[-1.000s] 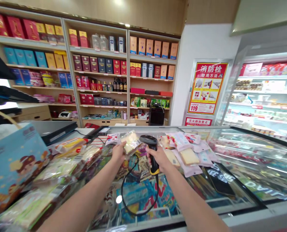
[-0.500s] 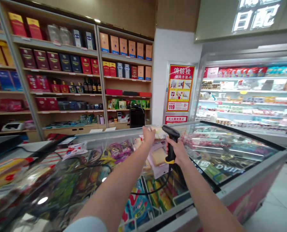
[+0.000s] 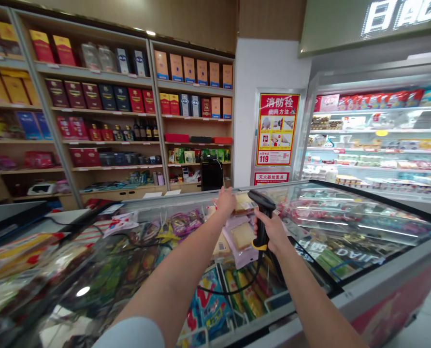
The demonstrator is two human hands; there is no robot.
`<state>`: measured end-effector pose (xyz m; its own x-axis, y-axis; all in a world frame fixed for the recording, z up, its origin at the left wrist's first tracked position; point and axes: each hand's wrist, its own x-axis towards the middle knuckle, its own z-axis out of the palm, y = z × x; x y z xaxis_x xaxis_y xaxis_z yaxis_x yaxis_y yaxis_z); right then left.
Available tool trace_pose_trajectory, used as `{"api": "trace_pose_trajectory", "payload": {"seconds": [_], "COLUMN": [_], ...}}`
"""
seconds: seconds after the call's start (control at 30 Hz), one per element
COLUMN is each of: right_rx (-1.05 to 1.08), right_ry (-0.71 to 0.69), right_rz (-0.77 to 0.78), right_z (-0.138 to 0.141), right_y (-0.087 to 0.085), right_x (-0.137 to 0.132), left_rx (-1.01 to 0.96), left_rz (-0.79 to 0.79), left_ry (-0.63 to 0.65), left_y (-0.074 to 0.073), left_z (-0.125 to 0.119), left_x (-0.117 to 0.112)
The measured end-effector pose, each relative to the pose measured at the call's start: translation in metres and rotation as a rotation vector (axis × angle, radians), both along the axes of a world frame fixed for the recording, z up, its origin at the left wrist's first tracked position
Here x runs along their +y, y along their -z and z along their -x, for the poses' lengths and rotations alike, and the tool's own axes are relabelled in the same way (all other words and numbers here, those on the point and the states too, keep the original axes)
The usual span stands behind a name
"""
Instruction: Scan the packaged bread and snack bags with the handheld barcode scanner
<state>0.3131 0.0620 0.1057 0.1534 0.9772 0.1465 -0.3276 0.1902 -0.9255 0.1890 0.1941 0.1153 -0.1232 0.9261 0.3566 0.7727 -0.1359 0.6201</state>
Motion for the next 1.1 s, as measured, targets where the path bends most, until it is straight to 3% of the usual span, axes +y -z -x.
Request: {"api": "trace_pose_trajectory", "payload": {"seconds": [0.1, 0.2, 0.37, 0.5, 0.6, 0.73, 0.9, 1.0, 1.1], "right_rx": [0.023, 0.02, -0.012, -0.017, -0.037, -0.082, -0.12, -0.15, -0.174], "right_ry": [-0.041, -0.134, -0.31, -0.405, -0.437, -0.439, -0.443, -0.431, -0.422], "right_rz": [-0.007, 0.006, 0.028, 0.067, 0.097, 0.105, 0.099, 0.086, 0.069], "right_z": [0.02, 0.051, 0.122, 0.178, 0.207, 0.22, 0.214, 0.212, 0.213], "right_y": [0.004, 0.008, 0.014, 0.02, 0.028, 0.046, 0.06, 0.06, 0.057], "right_x": [0.0, 0.001, 0.001, -0.004, -0.008, -0.01, -0.011, -0.012, -0.014], "left_rx": [-0.049, -0.034, 0.094, 0.211, 0.287, 0.292, 0.091, 0.039, -0.343], "left_rz": [-0.017, 0.002, 0.074, 0.106, 0.108, 0.052, -0.041, -0.012, -0.137], "left_ry": [-0.088, -0.218, -0.54, -0.67, -0.659, -0.558, -0.478, -0.483, -0.452], "left_y": [0.004, 0.02, 0.052, 0.063, 0.067, 0.077, 0.088, 0.084, 0.071], "left_z": [0.046, 0.116, 0.241, 0.306, 0.332, 0.352, 0.358, 0.353, 0.348], "left_x": [-0.015, -0.035, -0.073, -0.088, -0.085, -0.069, -0.058, -0.062, -0.069]}}
